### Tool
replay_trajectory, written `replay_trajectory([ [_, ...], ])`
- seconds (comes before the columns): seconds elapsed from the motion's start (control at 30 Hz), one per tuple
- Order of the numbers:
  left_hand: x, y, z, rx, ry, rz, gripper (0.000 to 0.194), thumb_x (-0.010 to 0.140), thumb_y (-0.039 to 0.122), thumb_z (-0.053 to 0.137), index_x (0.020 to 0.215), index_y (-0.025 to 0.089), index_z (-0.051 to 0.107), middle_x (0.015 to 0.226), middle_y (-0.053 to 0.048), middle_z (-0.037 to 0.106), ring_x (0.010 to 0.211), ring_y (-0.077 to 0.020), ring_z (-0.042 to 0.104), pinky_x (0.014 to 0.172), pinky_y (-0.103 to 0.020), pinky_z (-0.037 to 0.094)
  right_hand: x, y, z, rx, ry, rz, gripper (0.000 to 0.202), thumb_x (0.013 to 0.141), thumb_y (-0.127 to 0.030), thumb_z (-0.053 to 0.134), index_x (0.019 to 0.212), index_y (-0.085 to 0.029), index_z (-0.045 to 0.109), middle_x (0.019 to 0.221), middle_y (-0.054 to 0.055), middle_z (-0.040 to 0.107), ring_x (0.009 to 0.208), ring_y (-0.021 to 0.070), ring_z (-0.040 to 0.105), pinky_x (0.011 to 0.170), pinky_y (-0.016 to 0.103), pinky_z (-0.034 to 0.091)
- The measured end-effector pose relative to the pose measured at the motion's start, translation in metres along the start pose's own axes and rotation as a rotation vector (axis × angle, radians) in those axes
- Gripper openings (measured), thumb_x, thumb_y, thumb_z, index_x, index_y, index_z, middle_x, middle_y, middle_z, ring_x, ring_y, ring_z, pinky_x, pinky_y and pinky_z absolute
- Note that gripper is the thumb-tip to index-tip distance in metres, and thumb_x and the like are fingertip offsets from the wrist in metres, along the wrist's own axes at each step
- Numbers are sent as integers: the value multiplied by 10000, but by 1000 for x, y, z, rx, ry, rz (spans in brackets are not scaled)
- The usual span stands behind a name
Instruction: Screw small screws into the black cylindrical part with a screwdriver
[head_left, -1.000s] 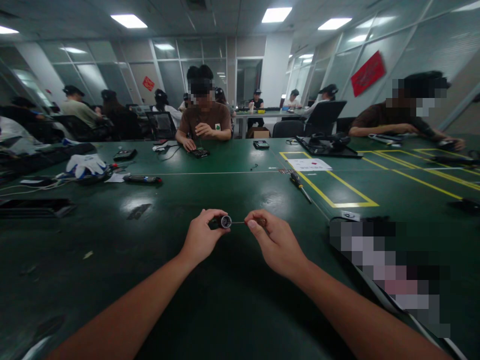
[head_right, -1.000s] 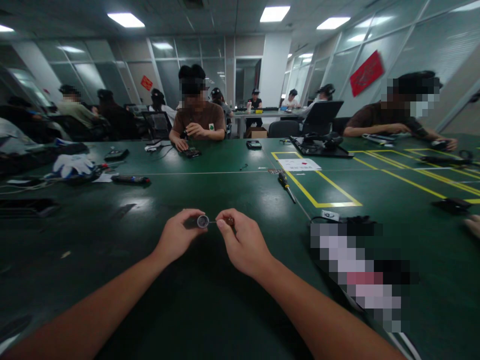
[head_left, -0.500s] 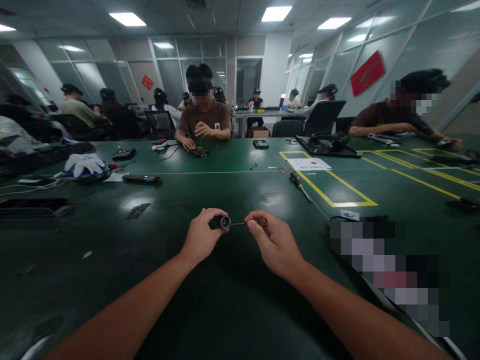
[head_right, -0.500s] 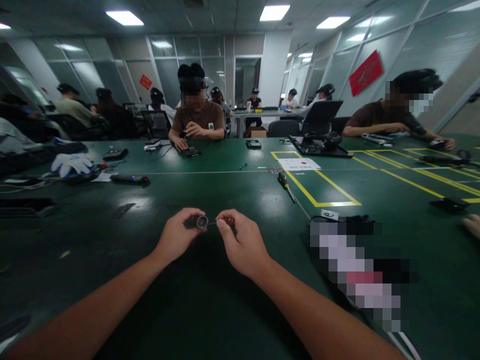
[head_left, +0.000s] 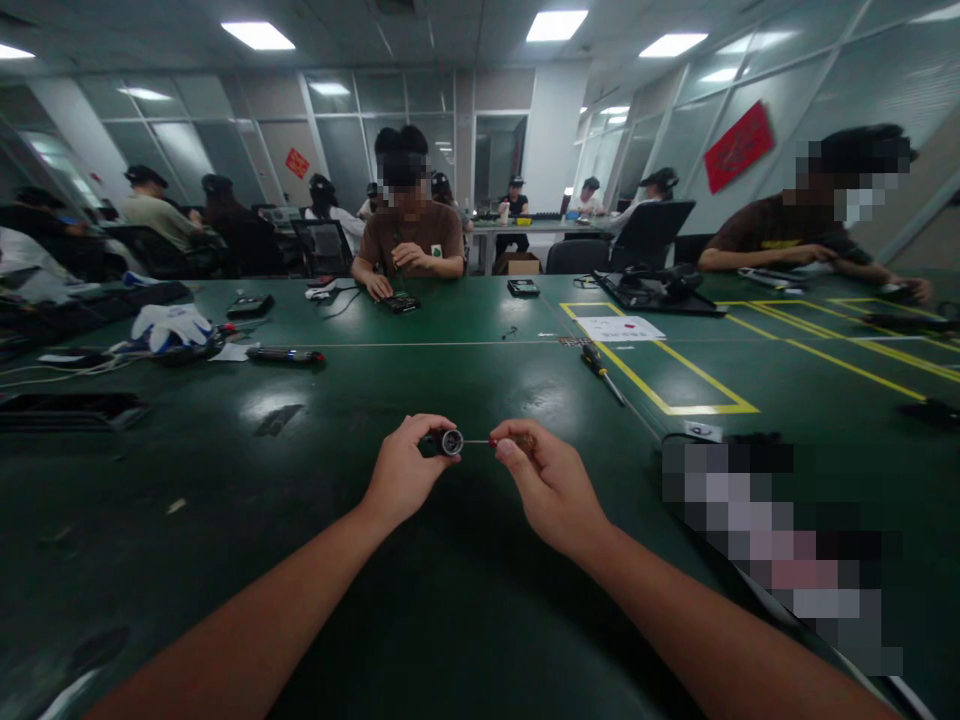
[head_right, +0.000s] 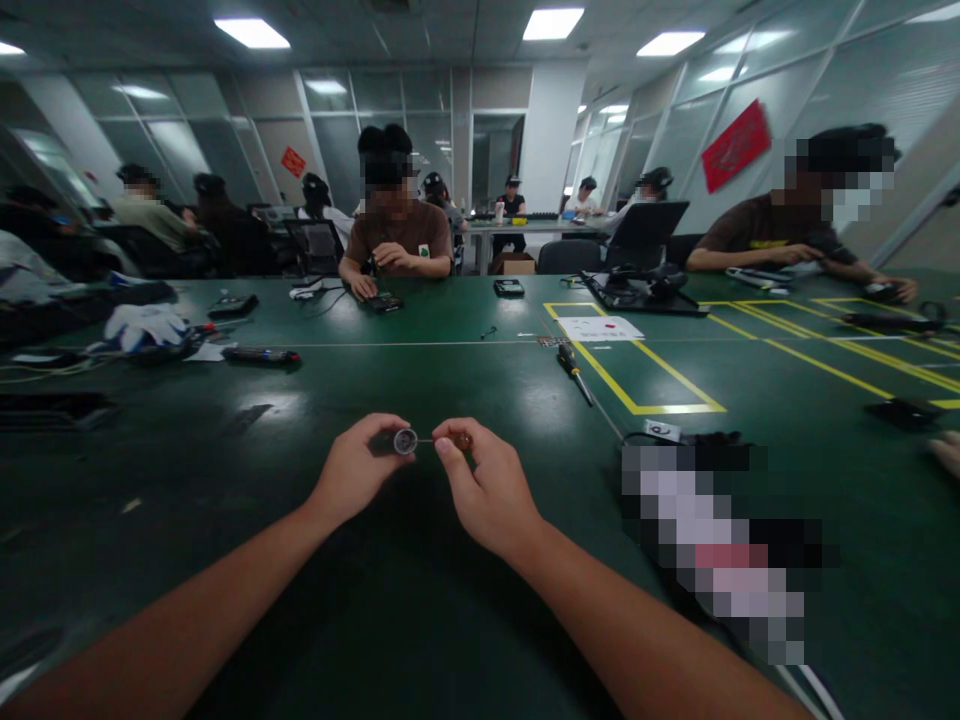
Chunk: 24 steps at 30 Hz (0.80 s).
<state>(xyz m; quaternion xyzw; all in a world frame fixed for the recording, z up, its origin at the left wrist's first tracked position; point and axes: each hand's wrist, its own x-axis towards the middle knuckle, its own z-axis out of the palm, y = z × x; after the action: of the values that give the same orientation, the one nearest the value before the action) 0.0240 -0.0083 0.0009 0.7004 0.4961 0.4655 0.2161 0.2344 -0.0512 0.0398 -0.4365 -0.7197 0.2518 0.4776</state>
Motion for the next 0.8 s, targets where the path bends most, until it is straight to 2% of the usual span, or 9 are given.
replay_trajectory([
  [0.2, 0, 3, -2, 10, -10, -11, 273, 737, 134, 807, 980, 232, 731, 1030, -26, 737, 988, -236, 679, 920, -407, 506, 1, 0, 1, 18, -46, 31, 180, 1020, -321, 531, 1085, -222, 666, 811, 10, 667, 740, 179, 638, 696, 310, 471],
  [0.3, 0, 5, -2, 6, -14, -19, 270, 723, 123, 804, 959, 222, 718, 986, -17, 728, 932, -221, 680, 869, -380, 517, 1, 1, 2, 172, -96, 74, 186, 1006, -334, 552, 1126, -234, 653, 802, -5, 647, 723, 170, 622, 675, 300, 472],
  [0.4, 0, 6, -2, 12, -3, -15, 264, 716, 126, 807, 940, 215, 701, 949, -10, 717, 890, -212, 677, 823, -359, 521, 1, 3, 5, 316, -109, 102, 214, 977, -417, 605, 1024, -225, 689, 817, 1, 638, 731, 166, 604, 675, 294, 475],
  [0.5, -1, 7, -2, 39, 9, -18, 282, 704, 133, 824, 937, 212, 685, 947, -7, 711, 885, -211, 670, 808, -352, 512, 4, 7, 8, 355, -16, 178, 341, 996, -503, 551, 943, -210, 717, 733, -5, 599, 674, 163, 579, 642, 295, 463],
  [0.63, -1, 10, -2, 76, 15, -19, 285, 693, 143, 844, 911, 211, 674, 944, -3, 707, 896, -215, 663, 817, -353, 504, 9, 16, 12, 512, 175, 332, 225, 934, -429, 656, 970, -207, 671, 749, -8, 650, 681, 163, 612, 654, 297, 492],
  [0.8, -2, 10, -2, 28, 4, -25, 290, 705, 152, 841, 936, 207, 675, 960, -14, 719, 922, -220, 678, 845, -363, 513, 12, 24, 16, 760, 216, 391, 260, 847, -425, 777, 917, -192, 686, 840, 13, 693, 763, 166, 668, 782, 340, 549],
])
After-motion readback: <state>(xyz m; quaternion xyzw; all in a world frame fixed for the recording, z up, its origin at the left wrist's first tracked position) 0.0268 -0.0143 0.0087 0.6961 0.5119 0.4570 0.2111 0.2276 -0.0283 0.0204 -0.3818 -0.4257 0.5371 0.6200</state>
